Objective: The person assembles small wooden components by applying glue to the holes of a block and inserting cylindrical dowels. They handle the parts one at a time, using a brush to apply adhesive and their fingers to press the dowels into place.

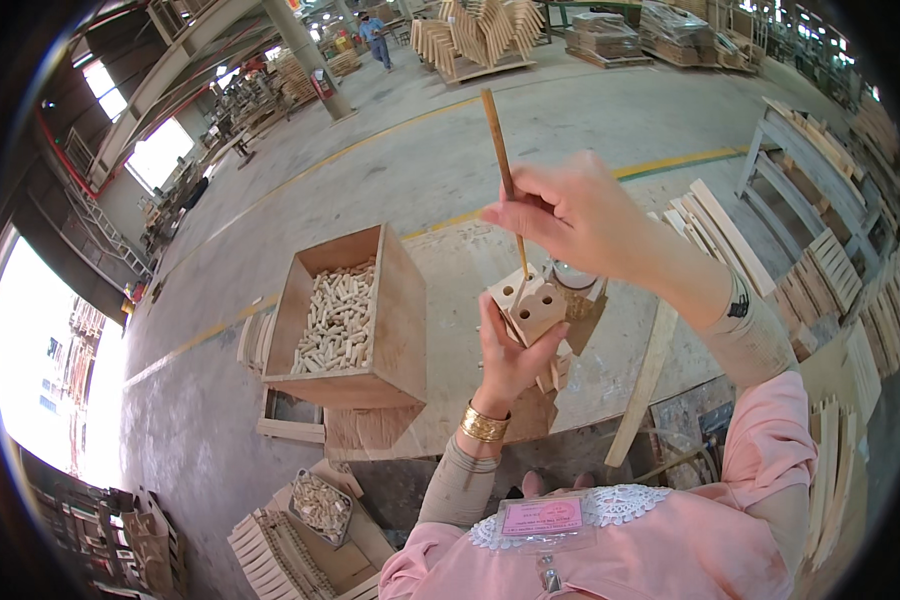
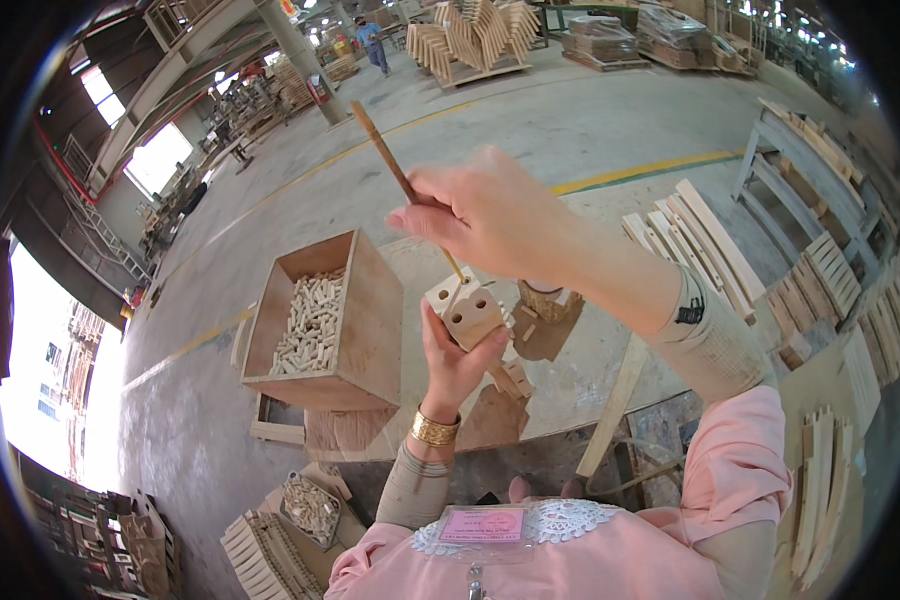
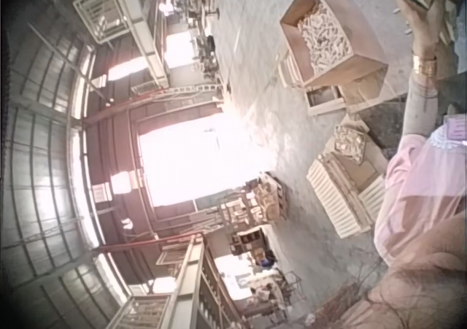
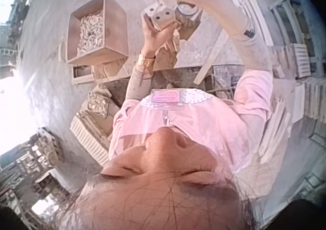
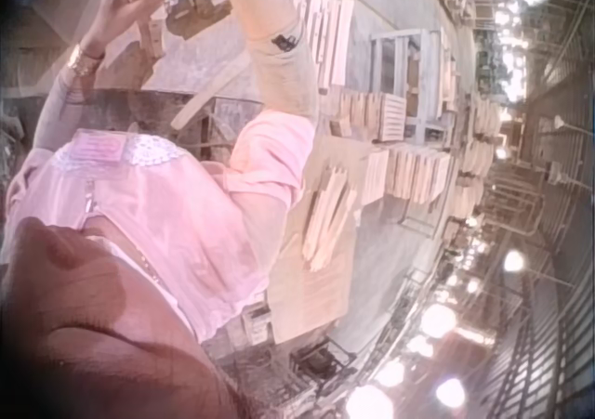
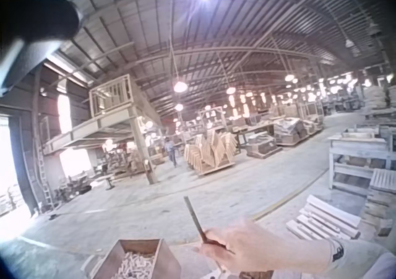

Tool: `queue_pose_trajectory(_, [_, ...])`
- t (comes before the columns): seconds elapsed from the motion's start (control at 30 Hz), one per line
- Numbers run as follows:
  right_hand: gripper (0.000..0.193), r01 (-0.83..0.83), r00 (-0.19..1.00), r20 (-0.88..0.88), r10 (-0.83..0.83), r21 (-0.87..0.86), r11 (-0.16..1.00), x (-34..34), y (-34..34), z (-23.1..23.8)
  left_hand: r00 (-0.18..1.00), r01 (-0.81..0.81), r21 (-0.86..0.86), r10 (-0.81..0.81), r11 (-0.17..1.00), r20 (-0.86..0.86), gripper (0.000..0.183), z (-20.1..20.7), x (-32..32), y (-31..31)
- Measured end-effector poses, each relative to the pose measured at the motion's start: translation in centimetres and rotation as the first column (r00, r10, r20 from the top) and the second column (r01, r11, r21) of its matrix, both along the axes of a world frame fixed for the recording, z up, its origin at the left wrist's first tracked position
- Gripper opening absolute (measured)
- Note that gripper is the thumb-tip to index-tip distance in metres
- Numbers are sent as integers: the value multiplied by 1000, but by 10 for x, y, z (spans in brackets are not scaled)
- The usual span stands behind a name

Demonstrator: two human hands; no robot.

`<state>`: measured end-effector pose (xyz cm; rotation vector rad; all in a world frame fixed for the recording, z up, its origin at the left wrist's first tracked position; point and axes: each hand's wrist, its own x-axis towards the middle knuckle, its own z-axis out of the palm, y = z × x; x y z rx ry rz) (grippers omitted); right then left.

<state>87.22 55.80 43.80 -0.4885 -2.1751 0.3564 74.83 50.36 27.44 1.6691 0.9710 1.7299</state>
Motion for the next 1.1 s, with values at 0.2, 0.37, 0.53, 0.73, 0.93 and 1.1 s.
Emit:
queue_pose_trajectory(0.2, [26, -43, 998, 44, 44, -9, 999, 3, 5, 4, 999, -21, -13, 21, 1000, -33, 54, -5, -3, 3])
queue_pose_trajectory(0.37, [21, -122, 975, 197, 99, 105, 987, 19, 4, 16, 1000, -14, -26, 14, 1000, -19, 54, -2, 0, 2])
queue_pose_trajectory(0.53, [16, -110, 992, 38, 118, -159, 981, 45, 7, 22, 997, 19, -69, -13, 997, 81, 55, -1, 0, 1])
queue_pose_trajectory(0.73, [23, 409, 907, 54, -417, -341, 846, 55, 79, -91, 993, -1, -117, 14, 993, 114, 57, -3, -3, -1])
queue_pose_trajectory(0.93, [23, 508, 800, 38, -599, -575, 641, 57, 120, -208, 985, 10, -156, 18, 988, 174, 60, -2, -3, -4])
queue_pose_trajectory(1.1, [22, 406, 773, -64, -631, -715, 569, 48, 127, -223, 993, -37, -149, 53, 988, 107, 59, -2, -5, -6])
